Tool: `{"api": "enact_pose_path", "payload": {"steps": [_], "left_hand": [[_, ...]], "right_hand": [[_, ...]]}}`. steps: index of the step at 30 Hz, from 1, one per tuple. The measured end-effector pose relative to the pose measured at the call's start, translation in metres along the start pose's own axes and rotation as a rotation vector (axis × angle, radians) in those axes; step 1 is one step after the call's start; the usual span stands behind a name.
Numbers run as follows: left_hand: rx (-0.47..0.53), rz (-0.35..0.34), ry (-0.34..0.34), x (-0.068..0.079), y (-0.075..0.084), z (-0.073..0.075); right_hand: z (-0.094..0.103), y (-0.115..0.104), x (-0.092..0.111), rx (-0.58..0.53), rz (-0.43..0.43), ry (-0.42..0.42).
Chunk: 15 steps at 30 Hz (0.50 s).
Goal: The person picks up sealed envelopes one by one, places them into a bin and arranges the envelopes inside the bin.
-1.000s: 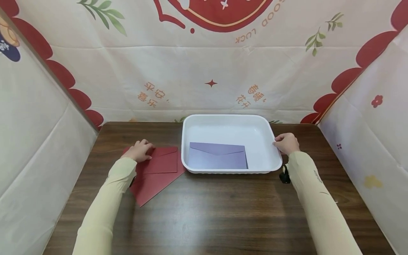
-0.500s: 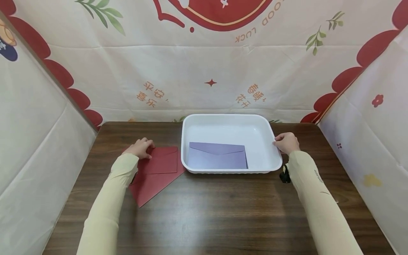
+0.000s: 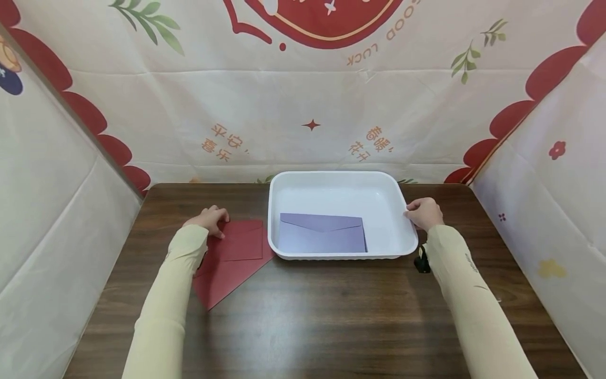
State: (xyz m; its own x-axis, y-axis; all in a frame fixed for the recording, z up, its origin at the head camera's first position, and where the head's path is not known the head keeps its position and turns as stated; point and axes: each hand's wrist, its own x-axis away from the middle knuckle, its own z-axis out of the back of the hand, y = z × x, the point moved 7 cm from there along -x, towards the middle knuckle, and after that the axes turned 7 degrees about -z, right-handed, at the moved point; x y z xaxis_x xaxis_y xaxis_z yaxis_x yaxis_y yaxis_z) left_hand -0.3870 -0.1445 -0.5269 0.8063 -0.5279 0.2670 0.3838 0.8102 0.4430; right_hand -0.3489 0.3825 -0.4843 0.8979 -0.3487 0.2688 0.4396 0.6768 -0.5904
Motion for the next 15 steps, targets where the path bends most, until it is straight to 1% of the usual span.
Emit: {"api": "enact_pose_path", "payload": {"steps": [3,7,9,10,14,15], "left_hand": [[0.022,0.036,-0.018,-0.002,-0.005,-0.002],[0.088,0.079,-0.044,-0.004,-0.014,-0.006],[0.104,0.083,-0.058,-0.006,-0.016,-0.007],[0.108,0.087,-0.064,-0.007,-0.016,-0.007],[0.075,0.091,-0.090,-0.011,-0.016,-0.007],[0.088,0.098,-0.099,-0.011,-0.015,-0.007]], "right_hand": [[-0.001,0.001,-0.001,0.001,-0.008,-0.002],[-0.001,0.000,-0.001,-0.005,-0.011,-0.001],[-0.001,0.000,-0.001,-0.008,-0.008,-0.002],[-0.001,0.001,-0.001,-0.007,-0.012,-0.004],[0.000,0.001,0.000,-0.008,-0.015,-0.008],[0.000,0.001,0.000,-0.008,-0.016,-0.007]]}}
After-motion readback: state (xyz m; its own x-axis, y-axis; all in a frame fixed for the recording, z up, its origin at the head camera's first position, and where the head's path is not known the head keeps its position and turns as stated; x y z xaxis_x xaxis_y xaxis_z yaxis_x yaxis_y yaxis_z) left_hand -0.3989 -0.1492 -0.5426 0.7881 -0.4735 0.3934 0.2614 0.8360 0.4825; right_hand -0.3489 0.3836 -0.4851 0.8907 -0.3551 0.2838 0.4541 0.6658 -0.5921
